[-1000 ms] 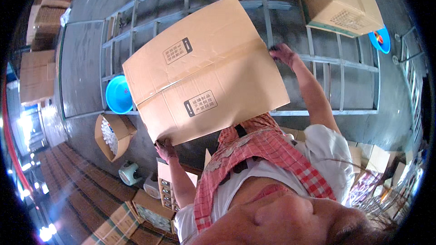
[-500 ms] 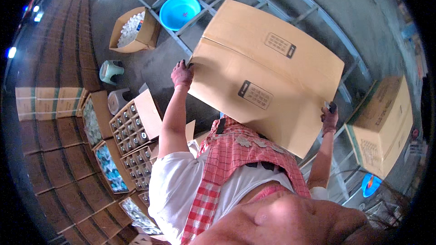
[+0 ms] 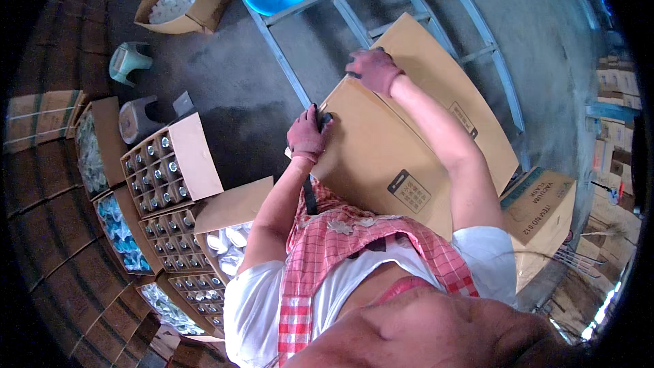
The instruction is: The person moves boxes containing flasks and adds caps from a yellow plate to them.
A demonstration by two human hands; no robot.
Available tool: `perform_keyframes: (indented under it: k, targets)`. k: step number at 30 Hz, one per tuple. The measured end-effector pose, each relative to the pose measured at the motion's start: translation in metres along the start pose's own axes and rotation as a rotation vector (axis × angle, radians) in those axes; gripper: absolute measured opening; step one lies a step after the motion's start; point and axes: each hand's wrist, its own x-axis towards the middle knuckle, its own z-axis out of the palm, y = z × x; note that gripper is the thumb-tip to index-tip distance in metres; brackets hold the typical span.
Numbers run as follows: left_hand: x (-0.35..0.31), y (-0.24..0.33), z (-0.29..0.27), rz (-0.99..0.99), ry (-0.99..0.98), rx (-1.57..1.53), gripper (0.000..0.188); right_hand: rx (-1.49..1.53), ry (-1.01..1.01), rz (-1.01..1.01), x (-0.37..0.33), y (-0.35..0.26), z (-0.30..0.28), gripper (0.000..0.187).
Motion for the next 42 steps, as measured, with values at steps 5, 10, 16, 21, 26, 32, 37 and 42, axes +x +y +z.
perform_keyframes:
  k: [5,10,16,21,26,32,37,42]
  targets:
    - [0.001,-0.007,0.000,0.032,0.010,-0.045,0.060,-0.118,-0.275,-0.053,0.042,0.012,0.008,0.014]
    - [0.001,-0.008,0.004,0.055,0.026,-0.044,0.059,0.001,-0.195,0.193,0.034,0.026,0.009,0.016]
    - [0.003,-0.009,0.006,0.029,0.020,-0.042,0.060,0.248,-0.329,0.624,-0.009,-0.016,0.008,0.019]
    - [0.005,-0.014,0.010,0.136,0.134,-0.044,0.059,0.280,-0.249,0.770,-0.130,-0.025,0.019,0.019]
    - [0.013,0.070,0.006,0.715,0.289,-0.132,0.047,0.242,-0.357,0.951,-0.290,-0.021,0.054,0.020]
    - [-0.004,0.178,0.056,0.977,-0.108,0.278,0.038,0.243,-0.295,1.137,-0.418,-0.032,0.064,0.019]
    - [-0.012,0.203,0.081,0.891,-0.122,0.543,0.038,0.162,-0.192,1.428,-0.539,-0.048,0.102,0.020]
    - [-0.003,0.214,0.095,0.780,-0.118,0.604,0.036,0.187,-0.011,1.744,-0.591,-0.070,0.100,0.029]
